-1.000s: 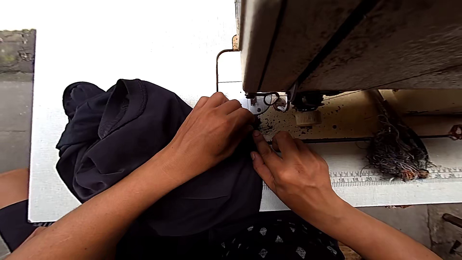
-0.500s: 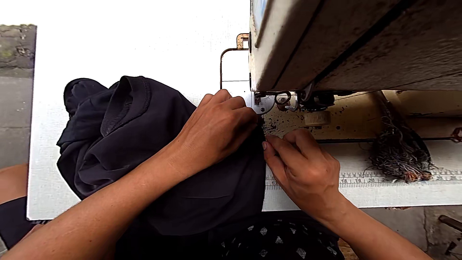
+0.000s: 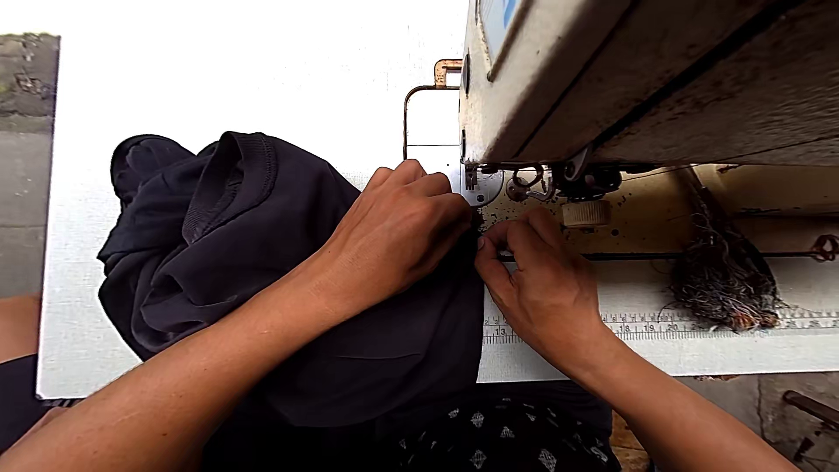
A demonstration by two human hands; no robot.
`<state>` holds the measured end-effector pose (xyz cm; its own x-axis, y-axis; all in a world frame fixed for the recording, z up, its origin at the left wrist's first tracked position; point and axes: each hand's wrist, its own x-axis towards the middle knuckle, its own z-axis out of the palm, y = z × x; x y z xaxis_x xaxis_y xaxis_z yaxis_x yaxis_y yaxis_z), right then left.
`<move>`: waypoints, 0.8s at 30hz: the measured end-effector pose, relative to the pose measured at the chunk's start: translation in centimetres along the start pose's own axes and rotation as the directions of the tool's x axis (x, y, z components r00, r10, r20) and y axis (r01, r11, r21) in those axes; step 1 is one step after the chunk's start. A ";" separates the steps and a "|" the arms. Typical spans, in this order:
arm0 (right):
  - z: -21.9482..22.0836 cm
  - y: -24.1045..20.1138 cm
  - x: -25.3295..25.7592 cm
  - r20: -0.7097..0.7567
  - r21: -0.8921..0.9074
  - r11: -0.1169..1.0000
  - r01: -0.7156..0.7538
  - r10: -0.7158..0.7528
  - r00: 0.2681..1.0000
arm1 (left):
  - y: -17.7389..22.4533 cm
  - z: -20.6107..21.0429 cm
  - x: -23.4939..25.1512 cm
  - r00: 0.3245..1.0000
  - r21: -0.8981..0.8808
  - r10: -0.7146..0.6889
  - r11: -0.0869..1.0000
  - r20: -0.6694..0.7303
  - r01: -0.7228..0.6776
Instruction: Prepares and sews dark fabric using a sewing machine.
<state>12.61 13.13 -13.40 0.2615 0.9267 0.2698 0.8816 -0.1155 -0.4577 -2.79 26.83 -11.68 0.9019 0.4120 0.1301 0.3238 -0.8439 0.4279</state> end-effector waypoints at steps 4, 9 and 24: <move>-0.1 0.0 0.1 0.011 0.007 1.000 -0.020 0.020 1.000 | 0.0 0.0 0.0 1.000 -0.002 -0.001 1.000 0.011 0.001; -0.2 -0.1 0.2 0.019 -0.003 0.999 -0.038 0.038 0.999 | -0.1 0.0 0.0 1.000 -0.004 0.004 1.000 0.009 -0.004; -0.3 -0.4 0.8 0.041 -0.039 0.992 -0.117 0.119 0.992 | 0.4 -0.2 0.6 0.999 0.045 -0.034 0.998 0.022 0.033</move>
<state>12.61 13.82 -12.71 0.3481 0.9203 0.1788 0.8595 -0.2371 -0.4529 -2.18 26.83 -11.26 0.8965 0.4326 0.0959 0.3657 -0.8446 0.3911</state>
